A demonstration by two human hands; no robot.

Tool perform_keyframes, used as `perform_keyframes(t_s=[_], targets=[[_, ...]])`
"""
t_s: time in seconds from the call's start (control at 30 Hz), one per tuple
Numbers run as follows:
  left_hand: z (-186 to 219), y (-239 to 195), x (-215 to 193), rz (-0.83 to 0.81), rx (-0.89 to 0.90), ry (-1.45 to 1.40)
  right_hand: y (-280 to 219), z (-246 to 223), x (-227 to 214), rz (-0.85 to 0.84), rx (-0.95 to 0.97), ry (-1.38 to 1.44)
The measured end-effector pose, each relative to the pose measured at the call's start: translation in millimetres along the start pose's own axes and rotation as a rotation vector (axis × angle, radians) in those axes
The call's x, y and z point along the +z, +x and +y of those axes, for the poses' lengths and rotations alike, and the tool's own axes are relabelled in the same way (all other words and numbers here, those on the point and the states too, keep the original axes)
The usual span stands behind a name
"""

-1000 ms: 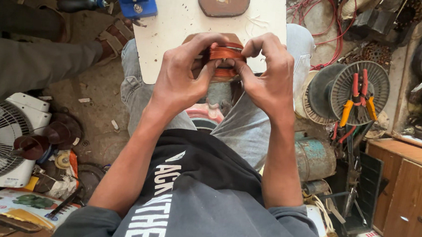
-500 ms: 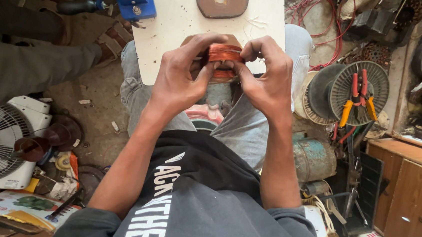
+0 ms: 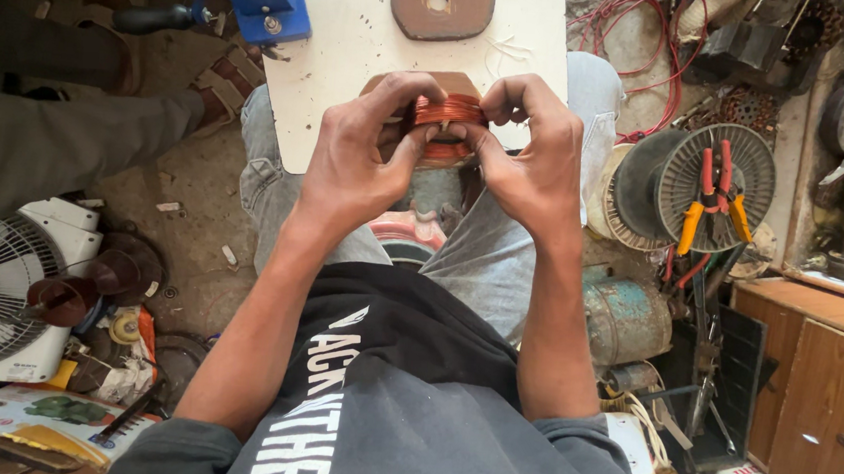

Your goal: The person uses a bench vise to hold a wooden bobbin and winds copper wire around it by hand. They then remove the bobbin, place it on the table, and continue to adjust and tighten the wound wire with their fingers.

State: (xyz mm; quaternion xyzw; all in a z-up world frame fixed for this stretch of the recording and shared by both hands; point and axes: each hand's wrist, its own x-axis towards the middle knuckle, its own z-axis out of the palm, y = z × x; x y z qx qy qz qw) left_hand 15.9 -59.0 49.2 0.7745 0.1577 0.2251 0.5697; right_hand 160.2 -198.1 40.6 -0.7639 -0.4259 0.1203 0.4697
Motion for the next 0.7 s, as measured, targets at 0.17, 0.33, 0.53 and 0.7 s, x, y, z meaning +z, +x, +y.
perform_keyframes(t_s=[0.17, 0.33, 0.53, 0.7], targets=[[-1, 0, 2, 0.011, -0.031, -0.032, -2, 0, 4, 0.022, 0.009, 0.016], [-2, 1, 3, 0.005, -0.103, -0.013, -5, -7, 4, 0.047, 0.019, 0.021], [2, 1, 1, 0.007, -0.018, -0.011, -2, -10, 1, 0.049, -0.040, 0.008], [3, 1, 1, 0.000, -0.111, -0.073, -2, -5, 4, 0.027, 0.005, 0.020]])
